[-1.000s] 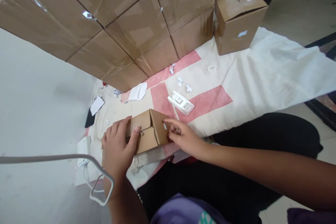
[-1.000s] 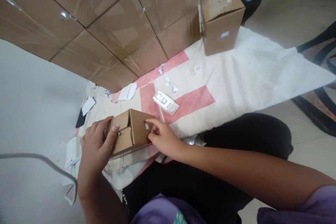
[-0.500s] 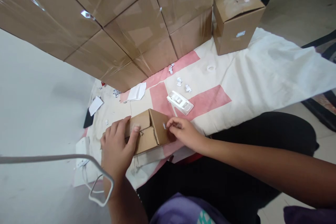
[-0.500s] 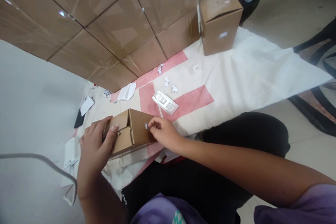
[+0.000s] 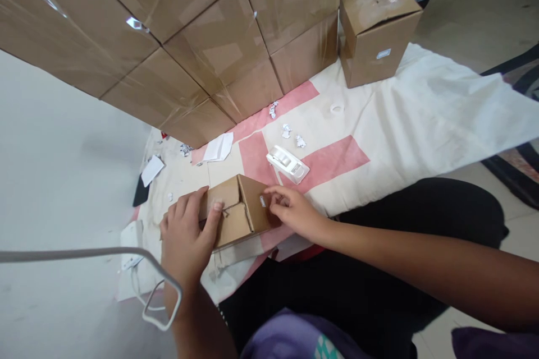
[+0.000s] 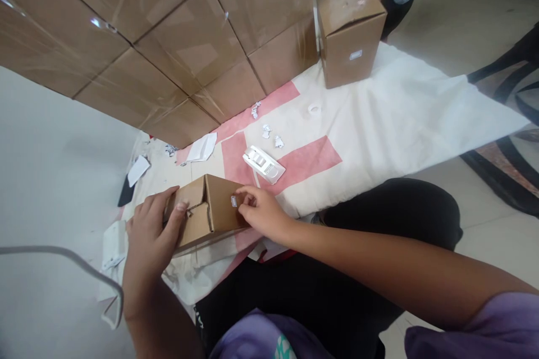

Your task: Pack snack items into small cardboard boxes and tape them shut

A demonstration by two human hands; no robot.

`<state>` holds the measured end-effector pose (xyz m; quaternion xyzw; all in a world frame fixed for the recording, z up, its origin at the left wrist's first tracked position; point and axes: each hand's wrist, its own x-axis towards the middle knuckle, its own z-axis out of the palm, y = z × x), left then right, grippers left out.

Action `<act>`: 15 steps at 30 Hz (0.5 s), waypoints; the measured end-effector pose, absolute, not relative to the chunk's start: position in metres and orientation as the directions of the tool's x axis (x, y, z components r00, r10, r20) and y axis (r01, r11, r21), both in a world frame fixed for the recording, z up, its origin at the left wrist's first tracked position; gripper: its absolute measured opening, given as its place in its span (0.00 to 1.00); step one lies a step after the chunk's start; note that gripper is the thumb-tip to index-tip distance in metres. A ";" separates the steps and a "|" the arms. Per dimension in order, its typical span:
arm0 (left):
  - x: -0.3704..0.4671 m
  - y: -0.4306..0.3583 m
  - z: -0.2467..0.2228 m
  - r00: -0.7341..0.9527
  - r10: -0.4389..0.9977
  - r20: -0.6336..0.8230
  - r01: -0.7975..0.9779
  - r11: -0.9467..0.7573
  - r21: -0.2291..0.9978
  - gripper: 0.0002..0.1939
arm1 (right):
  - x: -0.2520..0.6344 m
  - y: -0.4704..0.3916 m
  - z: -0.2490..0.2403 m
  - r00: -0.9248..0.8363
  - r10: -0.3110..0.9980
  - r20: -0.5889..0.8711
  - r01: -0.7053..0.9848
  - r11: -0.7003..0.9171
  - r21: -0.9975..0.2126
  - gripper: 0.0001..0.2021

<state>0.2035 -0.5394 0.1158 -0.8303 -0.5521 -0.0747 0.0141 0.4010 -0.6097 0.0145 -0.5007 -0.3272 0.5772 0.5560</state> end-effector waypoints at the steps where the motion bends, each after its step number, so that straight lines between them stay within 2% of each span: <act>1: 0.203 -0.539 0.116 0.380 0.914 0.142 0.919 -0.390 0.058 0.25 | 0.401 -0.610 0.014 0.116 0.971 -0.208 -0.314 -0.163 -0.935 0.16; 4: 0.202 -0.539 0.116 0.381 0.913 0.145 0.918 -0.392 0.054 0.25 | 0.402 -0.609 0.014 0.125 0.974 -0.186 -0.265 -0.148 -0.953 0.03; 6: 0.201 -0.539 0.116 0.381 0.914 0.140 0.919 -0.391 0.054 0.25 | 0.403 -0.609 0.016 0.144 0.972 -0.186 -0.240 -0.148 -0.959 0.02; 9: 0.201 -0.539 0.116 0.379 0.915 0.135 0.919 -0.389 0.057 0.26 | 0.405 -0.609 0.020 0.135 0.971 -0.195 -0.262 -0.155 -0.953 0.10; 11: 0.202 -0.538 0.116 0.381 0.914 0.137 0.918 -0.391 0.059 0.26 | 0.406 -0.609 0.021 0.151 0.974 -0.168 -0.221 -0.132 -0.966 0.03; 13: 0.202 -0.538 0.116 0.381 0.914 0.141 0.918 -0.392 0.060 0.26 | 0.407 -0.609 0.022 0.179 0.974 -0.141 -0.183 -0.108 -0.977 0.08; 15: 0.202 -0.539 0.116 0.382 0.912 0.149 0.917 -0.394 0.062 0.26 | 0.407 -0.608 0.021 0.183 0.970 -0.161 -0.213 -0.121 -0.970 0.06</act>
